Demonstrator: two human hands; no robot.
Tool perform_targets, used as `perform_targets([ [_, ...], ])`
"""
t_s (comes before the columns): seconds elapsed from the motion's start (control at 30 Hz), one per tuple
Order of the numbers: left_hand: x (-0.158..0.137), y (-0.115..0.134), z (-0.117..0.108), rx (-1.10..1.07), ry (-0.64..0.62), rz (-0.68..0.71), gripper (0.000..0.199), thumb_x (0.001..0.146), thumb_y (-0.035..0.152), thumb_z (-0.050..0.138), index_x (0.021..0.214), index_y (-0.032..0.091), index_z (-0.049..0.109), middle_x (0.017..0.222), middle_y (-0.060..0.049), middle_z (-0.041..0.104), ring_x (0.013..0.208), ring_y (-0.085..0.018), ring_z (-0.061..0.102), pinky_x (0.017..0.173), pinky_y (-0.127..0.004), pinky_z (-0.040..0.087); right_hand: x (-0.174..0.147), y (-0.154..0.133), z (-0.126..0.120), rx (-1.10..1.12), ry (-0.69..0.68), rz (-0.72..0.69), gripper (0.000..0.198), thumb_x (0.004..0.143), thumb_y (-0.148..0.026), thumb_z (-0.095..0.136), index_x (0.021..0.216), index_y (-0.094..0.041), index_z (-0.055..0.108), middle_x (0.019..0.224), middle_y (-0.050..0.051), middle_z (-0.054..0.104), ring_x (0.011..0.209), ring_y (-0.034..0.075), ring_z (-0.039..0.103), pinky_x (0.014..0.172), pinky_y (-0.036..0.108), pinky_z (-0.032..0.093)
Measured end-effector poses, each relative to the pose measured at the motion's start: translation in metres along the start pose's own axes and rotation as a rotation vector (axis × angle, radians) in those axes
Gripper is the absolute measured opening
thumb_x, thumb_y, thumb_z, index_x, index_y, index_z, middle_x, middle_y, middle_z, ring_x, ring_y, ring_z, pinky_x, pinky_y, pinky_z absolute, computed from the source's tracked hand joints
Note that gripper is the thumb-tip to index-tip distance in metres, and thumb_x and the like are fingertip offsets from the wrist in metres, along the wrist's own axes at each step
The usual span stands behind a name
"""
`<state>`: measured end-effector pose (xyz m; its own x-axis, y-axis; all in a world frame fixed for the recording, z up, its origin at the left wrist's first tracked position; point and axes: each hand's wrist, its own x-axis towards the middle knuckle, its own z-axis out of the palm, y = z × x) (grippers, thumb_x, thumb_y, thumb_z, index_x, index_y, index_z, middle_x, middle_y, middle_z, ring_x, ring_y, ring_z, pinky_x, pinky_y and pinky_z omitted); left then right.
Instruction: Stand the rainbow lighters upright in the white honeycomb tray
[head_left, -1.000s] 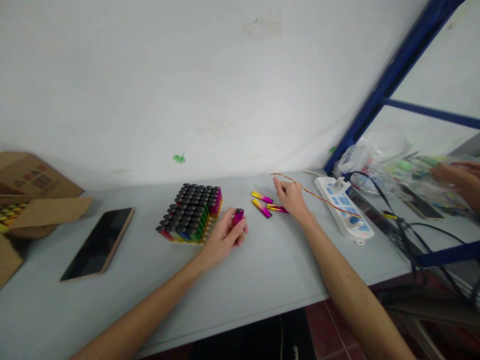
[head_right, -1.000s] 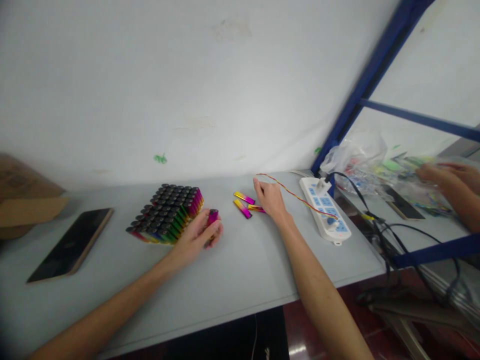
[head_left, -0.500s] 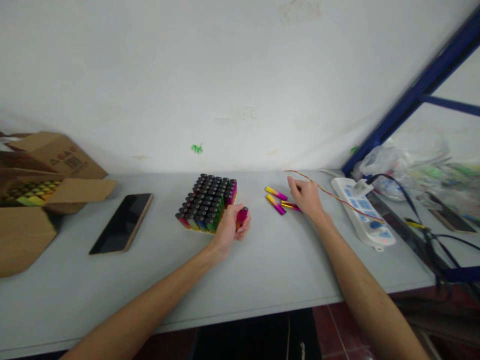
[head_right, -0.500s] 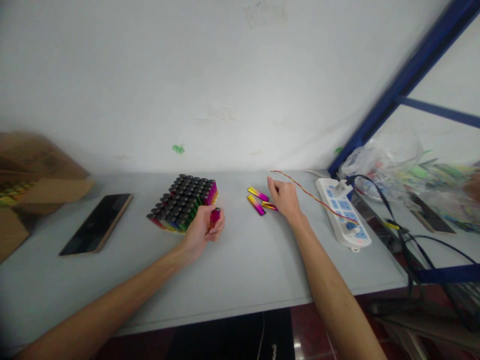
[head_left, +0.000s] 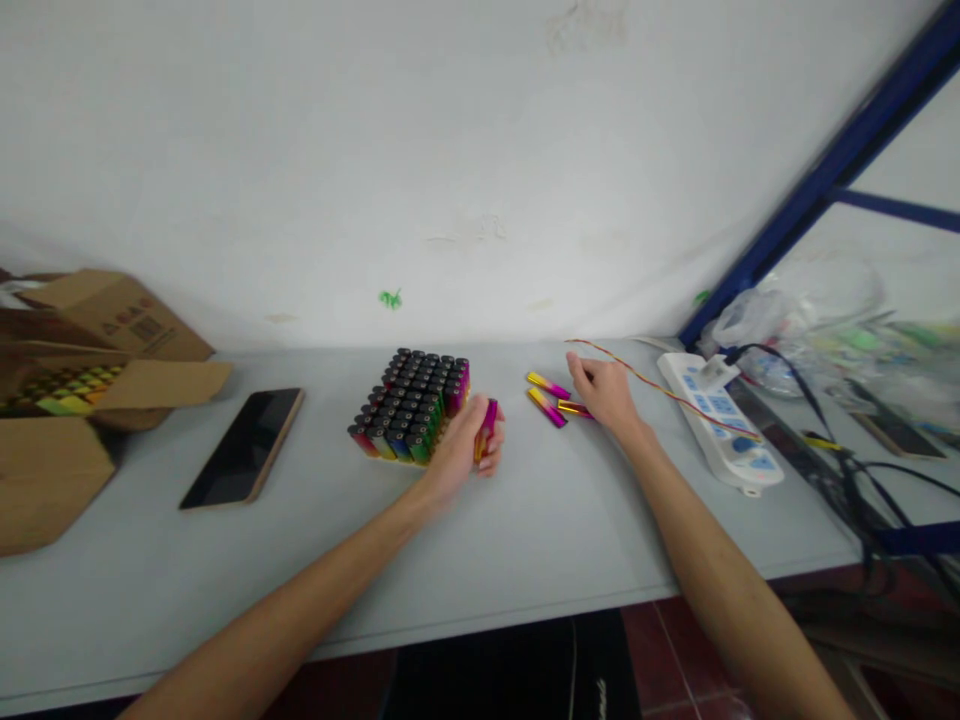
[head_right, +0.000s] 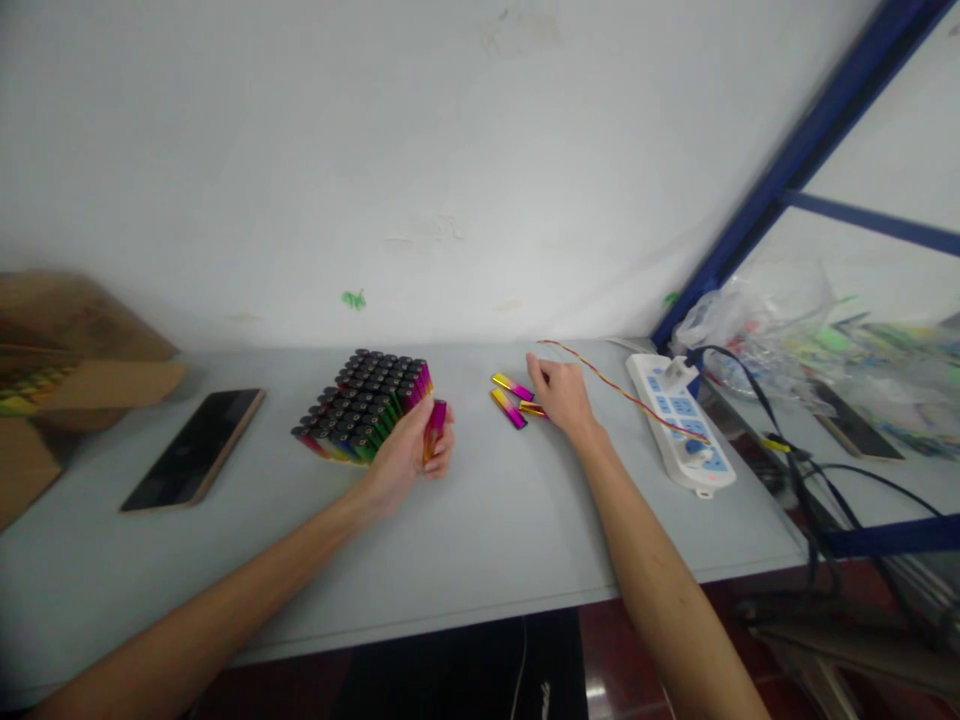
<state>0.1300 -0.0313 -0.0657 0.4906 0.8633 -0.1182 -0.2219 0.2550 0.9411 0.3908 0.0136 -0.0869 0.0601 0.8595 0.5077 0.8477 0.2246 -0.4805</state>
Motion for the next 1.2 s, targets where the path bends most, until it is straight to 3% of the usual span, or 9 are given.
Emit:
perform_targets([
  [0.13, 0.000, 0.023, -0.008, 0.342, 0.011, 0.325, 0.036, 0.102, 0.057, 0.053, 0.105, 0.022, 0.053, 0.076, 0.002, 0.064, 0.062, -0.013, 0.061, 0.064, -0.026, 0.049, 0.001, 0.003, 0.002, 0.010, 0.012, 0.005, 0.068, 0.104, -0.070, 0.026, 0.053, -0.025, 0.031, 0.047, 0.001, 0.041, 0.047, 0.013, 0.035, 0.057, 0.035, 0.024],
  [0.2, -0.003, 0.040, -0.013, 0.528, 0.019, 0.412, 0.032, 0.104, 0.051, 0.052, 0.104, 0.020, 0.060, 0.086, -0.003, 0.070, 0.077, -0.015, 0.066, 0.077, -0.029, 0.052, 0.001, 0.004, 0.002, 0.010, 0.022, 0.015, 0.067, 0.104, -0.068, 0.027, 0.052, -0.025, 0.032, 0.047, 0.001, 0.042, 0.046, 0.014, 0.037, 0.058, 0.036, 0.025],
  [0.4, -0.010, 0.089, -0.028, 1.050, 0.004, 0.544, 0.027, 0.094, 0.046, 0.068, 0.093, 0.020, 0.078, 0.100, -0.007, 0.073, 0.090, -0.020, 0.067, 0.087, -0.032, 0.052, 0.002, 0.001, 0.001, 0.036, 0.016, 0.002, 0.063, 0.105, -0.062, 0.030, 0.054, -0.025, 0.034, 0.049, 0.001, 0.042, 0.048, 0.014, 0.035, 0.060, 0.035, 0.025],
  [0.6, 0.003, 0.102, -0.062, 1.475, -0.135, 0.473, 0.027, 0.094, 0.044, 0.063, 0.102, 0.025, 0.080, 0.106, -0.007, 0.077, 0.102, -0.026, 0.067, 0.098, -0.043, 0.052, 0.002, -0.002, -0.001, 0.077, -0.024, -0.016, 0.060, 0.107, -0.057, 0.031, 0.056, -0.025, 0.033, 0.050, -0.002, 0.035, 0.050, 0.013, 0.030, 0.060, 0.035, 0.023],
  [1.0, 0.013, 0.088, -0.077, 1.553, -0.227, 0.503, 0.029, 0.096, 0.049, 0.062, 0.093, 0.028, 0.083, 0.098, -0.008, 0.074, 0.100, -0.028, 0.060, 0.099, -0.047, 0.050, 0.004, 0.003, 0.002, 0.033, -0.027, -0.035, 0.062, 0.107, -0.059, 0.030, 0.057, -0.024, 0.037, 0.051, 0.000, 0.040, 0.051, 0.013, 0.034, 0.061, 0.036, 0.022],
  [1.1, 0.009, 0.085, -0.072, 1.642, -0.181, 0.541, 0.031, 0.098, 0.046, 0.060, 0.097, 0.025, 0.083, 0.101, -0.010, 0.068, 0.101, -0.028, 0.058, 0.097, -0.049, 0.051, 0.004, 0.003, 0.002, 0.037, -0.035, -0.040, 0.060, 0.107, -0.057, 0.030, 0.057, -0.024, 0.037, 0.051, -0.001, 0.039, 0.051, 0.013, 0.033, 0.061, 0.035, 0.022],
  [1.2, -0.009, 0.082, -0.065, 1.626, -0.056, 0.624, 0.033, 0.098, 0.046, 0.061, 0.118, 0.025, 0.077, 0.115, -0.012, 0.061, 0.110, -0.029, 0.059, 0.103, -0.050, 0.052, 0.004, 0.001, 0.000, 0.038, -0.030, -0.031, 0.059, 0.107, -0.056, 0.030, 0.057, -0.024, 0.036, 0.051, -0.001, 0.039, 0.052, 0.014, 0.033, 0.061, 0.035, 0.022],
])
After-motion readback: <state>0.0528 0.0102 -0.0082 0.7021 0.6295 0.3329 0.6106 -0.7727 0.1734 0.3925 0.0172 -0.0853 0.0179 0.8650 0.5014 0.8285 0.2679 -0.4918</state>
